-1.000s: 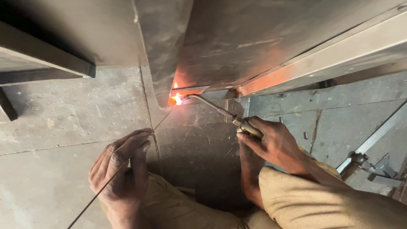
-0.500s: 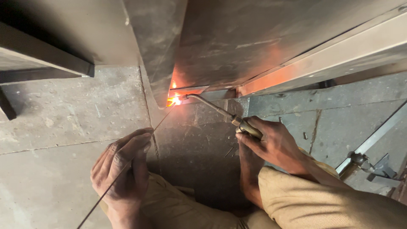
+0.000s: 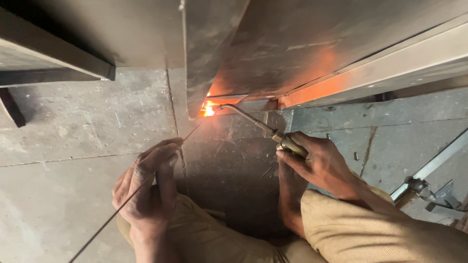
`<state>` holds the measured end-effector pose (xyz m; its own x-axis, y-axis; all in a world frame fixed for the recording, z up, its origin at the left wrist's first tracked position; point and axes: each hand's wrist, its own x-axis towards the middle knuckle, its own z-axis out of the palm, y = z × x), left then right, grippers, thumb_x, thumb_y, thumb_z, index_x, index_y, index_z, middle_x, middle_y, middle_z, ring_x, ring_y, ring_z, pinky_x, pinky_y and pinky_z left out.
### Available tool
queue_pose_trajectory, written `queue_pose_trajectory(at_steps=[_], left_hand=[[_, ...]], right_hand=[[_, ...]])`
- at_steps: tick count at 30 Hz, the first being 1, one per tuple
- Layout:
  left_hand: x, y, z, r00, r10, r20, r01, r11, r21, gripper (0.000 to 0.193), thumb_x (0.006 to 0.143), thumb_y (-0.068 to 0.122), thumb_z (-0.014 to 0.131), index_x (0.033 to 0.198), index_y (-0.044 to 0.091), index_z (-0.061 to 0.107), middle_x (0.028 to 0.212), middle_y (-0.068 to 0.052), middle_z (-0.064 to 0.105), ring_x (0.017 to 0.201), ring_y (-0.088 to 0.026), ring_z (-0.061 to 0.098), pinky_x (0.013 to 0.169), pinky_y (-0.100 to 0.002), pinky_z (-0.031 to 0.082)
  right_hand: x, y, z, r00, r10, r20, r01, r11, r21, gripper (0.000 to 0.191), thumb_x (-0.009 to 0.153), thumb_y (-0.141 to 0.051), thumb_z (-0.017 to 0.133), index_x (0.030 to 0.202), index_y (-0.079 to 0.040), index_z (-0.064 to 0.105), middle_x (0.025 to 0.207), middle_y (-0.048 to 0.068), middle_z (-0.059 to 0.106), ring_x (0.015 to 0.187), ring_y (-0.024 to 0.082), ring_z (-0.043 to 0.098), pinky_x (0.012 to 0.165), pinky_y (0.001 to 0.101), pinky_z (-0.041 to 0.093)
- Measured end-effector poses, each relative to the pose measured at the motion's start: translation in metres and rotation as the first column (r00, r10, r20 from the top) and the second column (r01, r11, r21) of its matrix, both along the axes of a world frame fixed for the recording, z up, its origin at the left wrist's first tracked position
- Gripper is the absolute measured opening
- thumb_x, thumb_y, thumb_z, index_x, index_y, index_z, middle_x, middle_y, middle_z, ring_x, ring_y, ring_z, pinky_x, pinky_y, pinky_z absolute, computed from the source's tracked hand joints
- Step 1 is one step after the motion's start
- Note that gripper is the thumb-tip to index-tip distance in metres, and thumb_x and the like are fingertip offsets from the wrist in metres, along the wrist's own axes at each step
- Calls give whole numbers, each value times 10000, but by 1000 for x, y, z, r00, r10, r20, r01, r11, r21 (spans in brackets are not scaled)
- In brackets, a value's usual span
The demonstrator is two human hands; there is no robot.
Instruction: The person uses a gas welding torch and a filler rod to join metal plates on a concrete floor.
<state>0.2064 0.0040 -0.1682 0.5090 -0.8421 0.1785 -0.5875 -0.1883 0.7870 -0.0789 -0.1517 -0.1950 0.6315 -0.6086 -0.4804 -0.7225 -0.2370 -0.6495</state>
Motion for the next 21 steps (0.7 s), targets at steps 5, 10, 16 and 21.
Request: queue_pose_trajectory(at_steps=[5,10,16,21], left_hand=[[-1,-1,0,999,38,33,-39,999,19,135,1034,-34,678,1138,49,654,1111,-96,770,998,-219,781,824,-266,596],[1,-2,2,998,36,44,-36,999,9,131,1024,-29,696,1124,48,658,1088,-89,771,1000,-215,782,815,-264,596],[1,-3,8,998,60,16,-60,998,-11,130,1024,-36,716,1114,44,668,1091,-95,766,965,-201,781,838,-262,602],[0,-3,12,997,77,16,-77,997,24,134,1004,-40,720,1101,41,676,1076,-94,773,949,-200,783,821,-265,593]], right_hand=[[-1,1,-2,1000,26,8,-25,999,-44,322,890,-290,747,1123,-77,682,771,83,745,598,223,729,522,327,573],[-3,2,-4,998,59,20,-58,996,-67,310,903,-299,741,1090,-67,656,824,70,768,606,211,742,504,305,584],[-5,2,-6,998,64,-6,-64,996,-59,346,893,-298,736,1132,-64,648,805,68,764,562,197,728,468,300,574],[-3,1,-5,996,82,-45,-83,996,-16,333,893,-300,734,1115,-65,654,785,53,751,516,182,708,423,300,548]])
